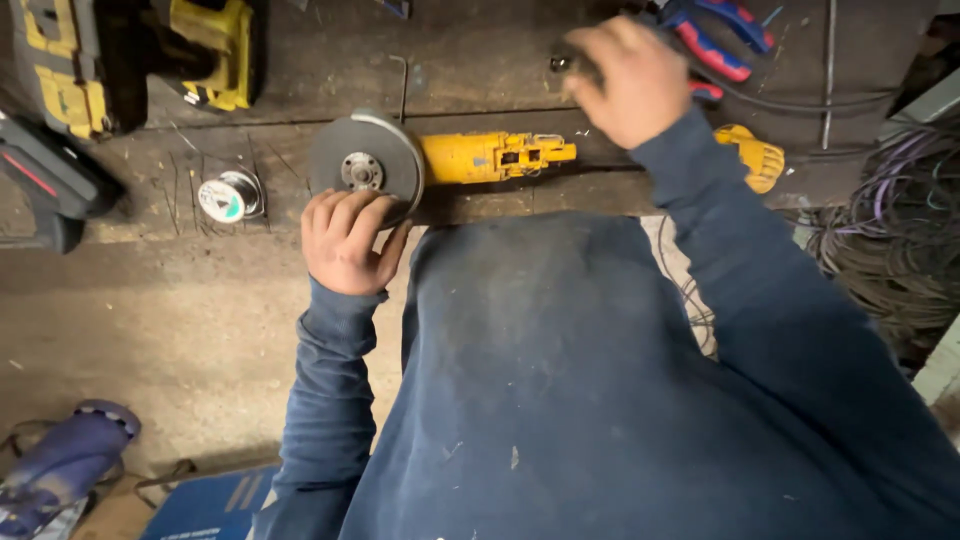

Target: The person repairs a yellow angle grinder at a workbench. They handle small internal components, use a screwdriver on the tool's parts, and manipulate a small switch-like component and wire by hand while working over their lap and the bench.

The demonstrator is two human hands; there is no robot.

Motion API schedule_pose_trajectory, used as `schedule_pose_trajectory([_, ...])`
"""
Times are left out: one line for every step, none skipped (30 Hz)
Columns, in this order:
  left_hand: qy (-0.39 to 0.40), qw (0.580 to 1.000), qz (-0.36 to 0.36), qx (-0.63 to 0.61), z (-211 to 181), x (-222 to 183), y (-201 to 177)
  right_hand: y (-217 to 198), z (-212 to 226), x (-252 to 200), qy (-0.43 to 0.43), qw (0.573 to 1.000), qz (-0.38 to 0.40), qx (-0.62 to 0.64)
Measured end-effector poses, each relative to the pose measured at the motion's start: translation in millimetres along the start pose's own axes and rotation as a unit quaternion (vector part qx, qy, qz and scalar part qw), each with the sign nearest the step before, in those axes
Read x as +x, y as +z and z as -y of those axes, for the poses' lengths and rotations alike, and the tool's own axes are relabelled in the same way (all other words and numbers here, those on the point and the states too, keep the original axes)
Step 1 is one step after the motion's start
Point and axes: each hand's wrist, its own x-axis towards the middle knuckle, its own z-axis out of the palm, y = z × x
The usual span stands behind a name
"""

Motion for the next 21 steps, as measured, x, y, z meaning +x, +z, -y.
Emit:
schedule_pose_trajectory([-0.006,1.0,-0.007,-0.01,-4.2,4.3,-2.0,8.3,1.2,5.6,-0.016,0.999,0.0,-0.041])
schedule_pose_trajectory([-0.012,1.0,-0.014,-0.021,-8.3,8.5,-3.8,16.8,2.0,11.3,-0.032,0.996,-0.001,-0.081])
schedule_pose_trajectory([-0.009,1.0,-0.015,-0.023,-15.3,16.3,-5.0,19.8,1.8,13.3,-0.031,0.996,-0.003,-0.085])
schedule_pose_trajectory([0.008,0.999,-0.01,-0.034,-22.1,23.8,-6.3,23.0,1.6,15.2,-0.029,0.994,-0.002,-0.108])
schedule_pose_trajectory([0.023,0.999,-0.005,-0.044,-29.5,29.7,-8.4,27.3,2.1,17.1,-0.029,0.991,0.001,-0.13])
schedule_pose_trajectory([0.024,0.999,-0.006,-0.045,-37.4,35.2,-6.4,20.0,11.9,13.9,-0.029,0.991,0.0,-0.131])
schedule_pose_trajectory([0.015,0.996,-0.004,-0.091,-45.3,40.4,-4.8,13.3,22.0,11.3,-0.002,0.997,0.007,-0.072])
schedule_pose_trajectory([0.006,0.991,-0.003,-0.136,-52.9,45.5,-3.2,6.8,32.3,8.8,0.024,1.0,0.013,-0.013])
schedule_pose_trajectory([0.004,0.991,-0.004,-0.135,-59.1,49.6,-1.5,-4.0,46.6,2.7,0.022,1.0,0.014,-0.013])
schedule_pose_trajectory([-0.036,0.98,0.002,-0.196,-65.1,53.7,0.3,-14.7,60.8,-3.6,0.056,0.99,0.028,0.125])
schedule_pose_trajectory([-0.075,0.964,0.011,-0.256,-71.0,56.9,1.4,-24.6,75.8,-11.1,0.091,0.96,0.042,0.261])
schedule_pose_trajectory([-0.077,0.964,0.011,-0.255,-75.7,60.3,1.1,-28.7,82.2,-21.7,0.09,0.96,0.044,0.263])
schedule_pose_trajectory([-0.088,0.948,0.021,-0.306,-79.5,64.5,0.6,-32.4,88.4,-31.2,0.081,0.949,0.046,0.301])
schedule_pose_trajectory([-0.098,0.929,0.031,-0.356,-83.4,68.8,0.5,-36.1,94.3,-40.9,0.071,0.937,0.048,0.338])
schedule_pose_trajectory([-0.1,0.929,0.033,-0.355,-85.2,71.7,-2.2,-32.4,97.1,-49.5,0.072,0.936,0.048,0.34])
schedule_pose_trajectory([-0.099,0.914,0.047,-0.39,-87.0,74.5,-4.4,-28.4,99.6,-58.3,0.095,0.897,0.035,0.431])
schedule_pose_trajectory([-0.098,0.898,0.061,-0.425,-89.2,76.8,-6.5,-24.6,102.6,-67.9,0.118,0.848,0.021,0.516])
schedule_pose_trajectory([-0.1,0.898,0.064,-0.425,-89.9,78.1,-9.8,-21.2,104.0,-71.7,0.12,0.846,0.021,0.519])
schedule_pose_trajectory([-0.066,0.899,0.074,-0.427,-90.7,80.4,-12.3,-18.7,104.9,-75.3,0.132,0.807,0.002,0.576])
schedule_pose_trajectory([-0.033,0.899,0.085,-0.428,-91.8,82.8,-15.4,-16.6,106.2,-78.8,0.143,0.763,-0.018,0.63])
schedule_pose_trajectory([-0.03,0.899,0.084,-0.429,-91.9,82.8,-14.6,-17.7,105.7,-79.3,0.142,0.764,-0.019,0.629])
